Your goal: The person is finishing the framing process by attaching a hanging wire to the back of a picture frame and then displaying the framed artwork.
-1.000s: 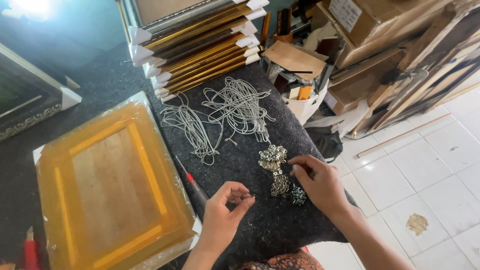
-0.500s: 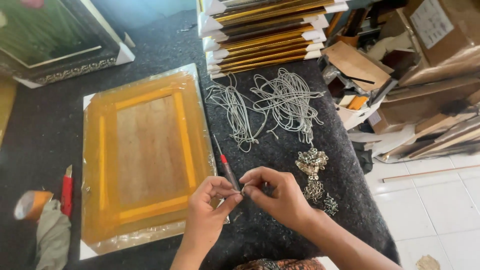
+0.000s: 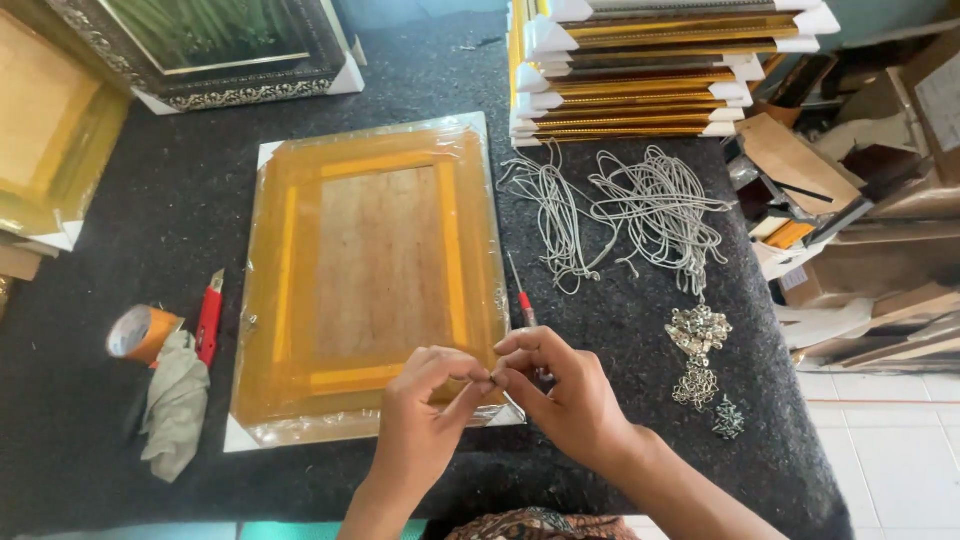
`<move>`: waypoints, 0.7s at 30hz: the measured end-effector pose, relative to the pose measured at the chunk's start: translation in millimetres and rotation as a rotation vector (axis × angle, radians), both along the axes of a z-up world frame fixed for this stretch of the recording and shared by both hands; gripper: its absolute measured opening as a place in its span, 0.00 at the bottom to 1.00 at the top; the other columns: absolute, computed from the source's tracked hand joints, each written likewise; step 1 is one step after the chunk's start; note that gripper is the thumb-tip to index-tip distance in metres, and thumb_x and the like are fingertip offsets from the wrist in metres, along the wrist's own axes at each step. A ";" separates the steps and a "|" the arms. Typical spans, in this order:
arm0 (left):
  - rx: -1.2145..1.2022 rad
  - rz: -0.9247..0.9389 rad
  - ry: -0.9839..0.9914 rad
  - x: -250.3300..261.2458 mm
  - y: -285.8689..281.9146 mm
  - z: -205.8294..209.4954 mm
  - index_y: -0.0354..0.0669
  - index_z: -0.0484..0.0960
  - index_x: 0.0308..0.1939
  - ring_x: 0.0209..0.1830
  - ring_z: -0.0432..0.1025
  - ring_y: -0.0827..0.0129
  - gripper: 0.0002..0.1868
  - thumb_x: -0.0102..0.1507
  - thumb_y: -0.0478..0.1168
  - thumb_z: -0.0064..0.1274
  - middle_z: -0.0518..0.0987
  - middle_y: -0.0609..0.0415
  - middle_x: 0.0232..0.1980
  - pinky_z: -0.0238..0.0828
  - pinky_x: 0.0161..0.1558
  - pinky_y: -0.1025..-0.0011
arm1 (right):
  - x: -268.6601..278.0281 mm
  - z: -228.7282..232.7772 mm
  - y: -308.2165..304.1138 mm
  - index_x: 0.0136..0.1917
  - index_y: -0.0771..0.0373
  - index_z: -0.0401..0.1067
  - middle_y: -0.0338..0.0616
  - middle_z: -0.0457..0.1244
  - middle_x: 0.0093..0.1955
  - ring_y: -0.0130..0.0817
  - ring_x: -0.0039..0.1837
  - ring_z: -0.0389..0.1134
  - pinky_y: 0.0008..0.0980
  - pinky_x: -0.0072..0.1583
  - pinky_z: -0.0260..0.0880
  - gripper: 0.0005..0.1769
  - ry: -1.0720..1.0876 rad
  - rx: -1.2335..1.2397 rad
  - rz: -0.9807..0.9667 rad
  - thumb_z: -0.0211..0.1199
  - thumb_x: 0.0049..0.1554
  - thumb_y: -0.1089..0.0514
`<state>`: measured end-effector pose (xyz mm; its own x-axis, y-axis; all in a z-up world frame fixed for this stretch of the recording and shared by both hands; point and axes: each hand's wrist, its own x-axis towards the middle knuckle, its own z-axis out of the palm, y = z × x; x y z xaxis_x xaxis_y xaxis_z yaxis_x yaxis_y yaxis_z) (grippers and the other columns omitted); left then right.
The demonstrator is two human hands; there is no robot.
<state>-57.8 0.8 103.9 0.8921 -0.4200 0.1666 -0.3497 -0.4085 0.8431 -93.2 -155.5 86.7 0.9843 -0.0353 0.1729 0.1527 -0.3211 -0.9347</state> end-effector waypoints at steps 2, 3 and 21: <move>-0.042 -0.006 -0.059 1.4 8.0 2.6 0.47 0.79 0.27 0.32 0.69 0.72 0.02 0.51 0.38 0.56 0.77 0.60 0.29 0.67 0.32 0.75 | 1.2 4.1 7.6 0.44 0.57 0.63 0.36 0.67 0.32 0.22 0.29 0.57 0.22 0.33 0.59 0.10 0.078 0.040 -0.021 0.59 0.49 0.59; -0.077 -0.015 -0.115 2.2 11.6 3.8 0.47 0.79 0.26 0.32 0.68 0.71 0.02 0.51 0.38 0.56 0.77 0.61 0.28 0.66 0.31 0.75 | 1.8 6.2 11.2 0.44 0.57 0.62 0.36 0.67 0.31 0.22 0.29 0.53 0.23 0.34 0.56 0.11 0.159 0.087 -0.045 0.59 0.48 0.58; -0.223 -0.374 -0.439 30.9 29.1 5.9 0.48 0.74 0.33 0.34 0.61 0.66 0.03 0.60 0.38 0.44 0.66 0.56 0.33 0.58 0.37 0.71 | 7.6 7.0 34.6 0.38 0.58 0.54 0.33 0.50 0.21 0.18 0.25 0.41 0.22 0.28 0.38 0.08 0.273 0.389 -0.151 0.51 0.53 0.66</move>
<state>-27.0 29.9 109.7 0.5192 -0.6040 0.6046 -0.7690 -0.0214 0.6389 -85.6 -120.9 93.6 0.9708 -0.1912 -0.1447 -0.1356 0.0599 -0.9890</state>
